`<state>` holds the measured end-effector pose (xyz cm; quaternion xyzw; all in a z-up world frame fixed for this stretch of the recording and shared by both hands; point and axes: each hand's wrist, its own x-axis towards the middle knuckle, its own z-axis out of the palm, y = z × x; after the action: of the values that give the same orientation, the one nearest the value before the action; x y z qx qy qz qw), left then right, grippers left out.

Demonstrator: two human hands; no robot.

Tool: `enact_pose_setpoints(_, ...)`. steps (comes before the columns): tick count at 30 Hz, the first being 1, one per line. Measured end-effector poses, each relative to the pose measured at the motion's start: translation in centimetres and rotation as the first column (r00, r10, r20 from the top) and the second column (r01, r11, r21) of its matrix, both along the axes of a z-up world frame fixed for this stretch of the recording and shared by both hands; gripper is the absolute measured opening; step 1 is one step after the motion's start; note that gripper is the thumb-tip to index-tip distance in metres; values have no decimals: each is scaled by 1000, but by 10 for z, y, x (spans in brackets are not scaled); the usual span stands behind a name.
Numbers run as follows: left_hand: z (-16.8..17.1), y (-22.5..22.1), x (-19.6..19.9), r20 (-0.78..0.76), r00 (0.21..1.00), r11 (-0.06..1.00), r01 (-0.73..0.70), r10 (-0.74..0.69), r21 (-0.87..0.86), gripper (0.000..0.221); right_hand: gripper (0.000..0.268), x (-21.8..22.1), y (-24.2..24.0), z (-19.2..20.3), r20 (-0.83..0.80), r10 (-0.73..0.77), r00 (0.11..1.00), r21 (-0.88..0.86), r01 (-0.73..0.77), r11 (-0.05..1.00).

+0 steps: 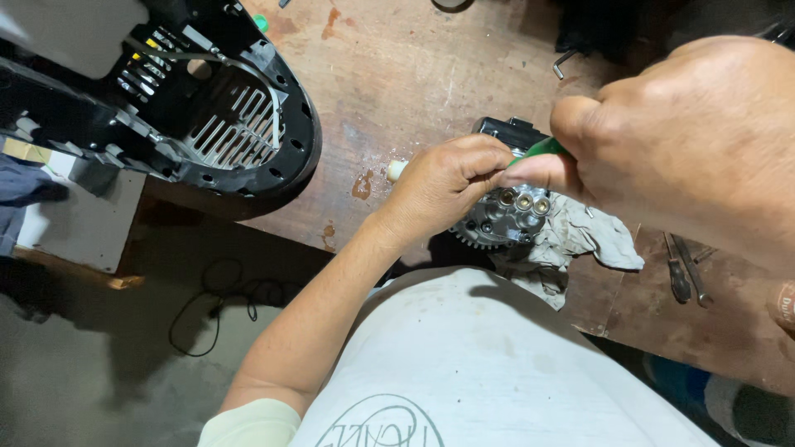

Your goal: The person disassembles a mechanical pump assembly by removing several bolts with a wrench and a screwdriver, separating the silver metal housing from the black motor body.

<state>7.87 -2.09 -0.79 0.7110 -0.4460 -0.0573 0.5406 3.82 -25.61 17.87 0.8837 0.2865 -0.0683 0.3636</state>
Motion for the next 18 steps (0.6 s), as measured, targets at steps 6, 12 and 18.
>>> enact_pose_setpoints(6, -2, 1, 0, 9, 1000, 1000, 13, -13, -6, 13, 41, 0, 0, 5, -127, 119, 985, 185, -94, 978)
enact_pose_setpoints(12, 4, 0, -1, 5, 1000, 1000, -14, 14, 16, 6, 63, 3, 10, 15, -94, -84, 992, 81, 91, 993)
enact_pose_setpoints(18, 2, 1, 1, 35, 999, 1000, 16, -16, -2, 8, 70, -4, -4, -3, 31, 103, 994, 84, -105, 991)
